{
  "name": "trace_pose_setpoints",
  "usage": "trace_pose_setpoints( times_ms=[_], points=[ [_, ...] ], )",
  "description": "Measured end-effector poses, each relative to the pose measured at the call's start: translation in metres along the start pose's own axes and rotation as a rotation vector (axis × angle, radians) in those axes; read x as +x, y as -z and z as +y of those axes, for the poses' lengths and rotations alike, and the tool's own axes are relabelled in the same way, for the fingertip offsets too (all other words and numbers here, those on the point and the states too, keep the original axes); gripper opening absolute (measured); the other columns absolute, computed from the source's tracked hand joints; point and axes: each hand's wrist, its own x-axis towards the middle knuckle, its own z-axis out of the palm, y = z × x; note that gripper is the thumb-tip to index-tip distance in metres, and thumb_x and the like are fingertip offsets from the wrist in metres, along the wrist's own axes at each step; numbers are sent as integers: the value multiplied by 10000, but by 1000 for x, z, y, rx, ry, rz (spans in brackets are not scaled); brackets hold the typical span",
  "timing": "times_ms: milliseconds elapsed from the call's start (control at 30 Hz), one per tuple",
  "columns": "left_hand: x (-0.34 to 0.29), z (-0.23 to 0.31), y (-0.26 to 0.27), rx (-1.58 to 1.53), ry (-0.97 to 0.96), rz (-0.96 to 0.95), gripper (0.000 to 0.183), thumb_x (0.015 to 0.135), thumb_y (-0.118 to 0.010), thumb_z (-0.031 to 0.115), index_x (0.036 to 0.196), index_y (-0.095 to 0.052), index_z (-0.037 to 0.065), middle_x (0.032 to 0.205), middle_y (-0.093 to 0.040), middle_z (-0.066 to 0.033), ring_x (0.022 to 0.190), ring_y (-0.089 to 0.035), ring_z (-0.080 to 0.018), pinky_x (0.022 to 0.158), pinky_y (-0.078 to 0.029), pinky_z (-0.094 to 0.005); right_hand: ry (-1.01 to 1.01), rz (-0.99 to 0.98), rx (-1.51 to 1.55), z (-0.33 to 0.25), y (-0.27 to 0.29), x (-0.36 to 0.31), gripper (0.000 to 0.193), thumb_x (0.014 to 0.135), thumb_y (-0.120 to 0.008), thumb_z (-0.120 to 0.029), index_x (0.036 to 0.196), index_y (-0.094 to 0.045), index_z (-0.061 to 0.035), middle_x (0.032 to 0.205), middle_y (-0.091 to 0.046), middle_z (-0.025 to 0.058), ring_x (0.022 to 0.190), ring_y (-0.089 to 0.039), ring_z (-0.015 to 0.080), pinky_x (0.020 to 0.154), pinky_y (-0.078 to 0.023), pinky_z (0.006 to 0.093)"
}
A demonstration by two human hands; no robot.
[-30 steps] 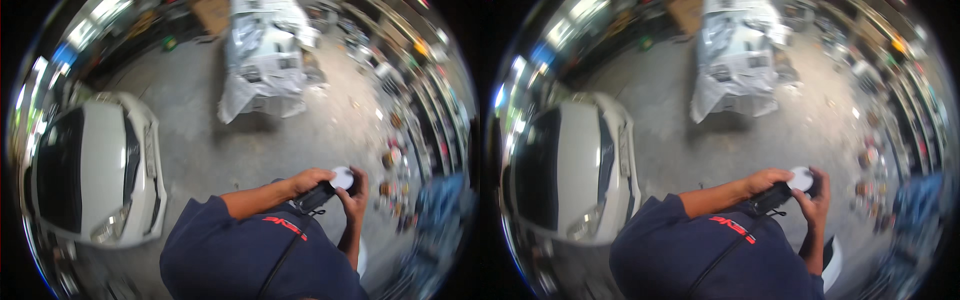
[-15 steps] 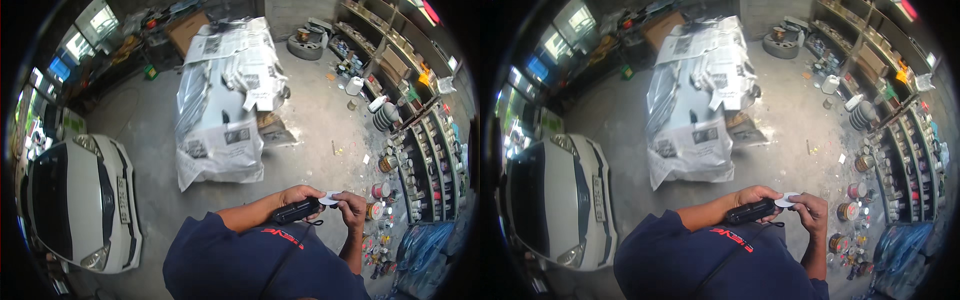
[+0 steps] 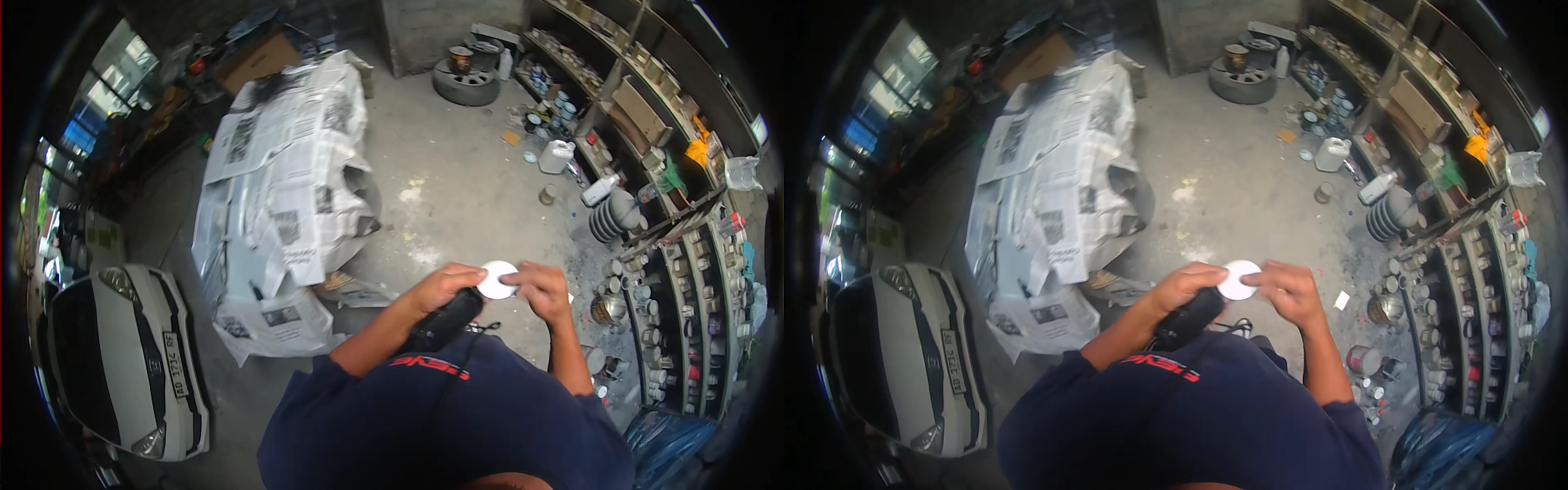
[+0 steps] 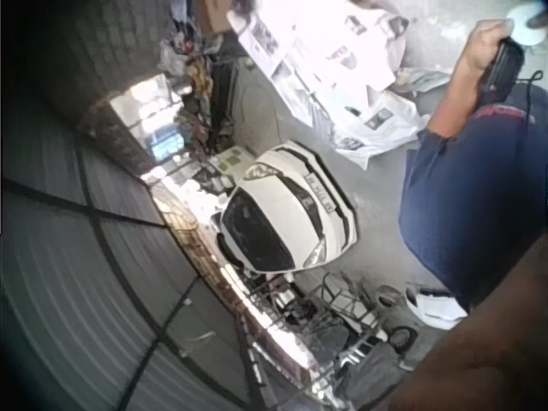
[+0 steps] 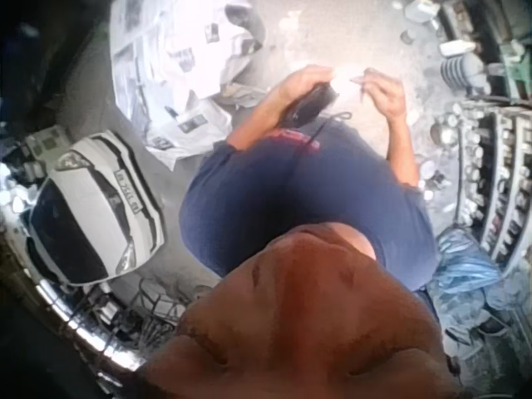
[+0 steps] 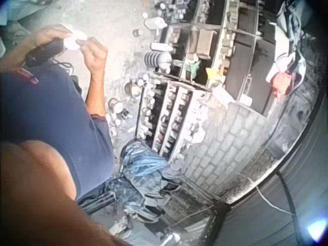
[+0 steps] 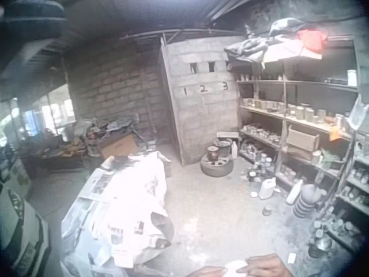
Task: Sanding a car body panel and preparing a small automotive component in a workshop.
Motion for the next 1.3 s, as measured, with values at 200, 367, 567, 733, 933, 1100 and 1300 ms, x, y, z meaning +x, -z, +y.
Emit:
trace_pose_setpoints(
  times_ms=[200, 367, 567, 733, 933, 1100, 1300],
  points=[
    [105, 85, 28, 245, -325, 313, 389, 1013, -437, 298, 977, -646, -28, 858, -649, -26, 782, -558, -70, 734, -451, -233, -345, -34, 619, 87, 56, 153, 249, 936, -558, -115, 1152, -592, 5, 862, -666, 74, 742, -595, 114, 678, -467, 248],
    [204, 160, 100, 383, -469, 515, 436, 1028, -384, 316, 962, -647, -25, 841, -642, -36, 782, -560, -85, 741, -451, -244, -307, -188, 501, 174, 89, 274, 355, 884, -624, -26, 1226, -528, -8, 901, -650, 43, 746, -573, 77, 639, -476, 230],
    [323, 270, 179, 353, -573, 585, 527, 1042, -313, 348, 900, -659, -23, 795, -630, -54, 736, -568, -129, 747, -454, -256, -431, -36, 518, 261, 142, 425, 284, 867, -652, -33, 1106, -503, 0, 852, -664, 74, 585, -561, 71, 494, -429, 201],
    [400, 362, 229, 553, -472, 678, 350, 1006, -435, 248, 889, -657, 4, 749, -605, -36, 675, -542, -117, 645, -438, -252, -501, -43, 527, 323, 172, 541, 217, 879, -636, -48, 1031, -485, -14, 760, -647, 85, 501, -529, 82, 423, -370, 211],
    [441, 436, 319, 655, -653, 979, 266, 946, -536, 192, 815, -653, -8, 741, -580, -89, 634, -528, -163, 606, -421, -293, -467, -329, 601, 424, 153, 695, 180, 895, -629, -86, 1015, -535, 10, 706, -613, 51, 527, -517, 76, 474, -380, 211],
    [476, 491, 371, 568, -601, 1233, 240, 933, -571, 164, 776, -654, 3, 749, -612, -83, 708, -565, -145, 669, -435, -279, -427, -754, 543, 466, 142, 838, 84, 867, -640, -24, 921, -589, 14, 721, -609, 41, 570, -535, 78, 500, -420, 224],
    [473, 528, 433, 259, -654, 1618, 250, 941, -570, 164, 788, -652, -15, 738, -614, -59, 710, -558, -117, 679, -429, -258, -454, -935, 628, 501, 41, 980, 153, 853, -637, -5, 988, -580, 38, 766, -638, 71, 619, -584, 109, 528, -471, 241]
  ],
)
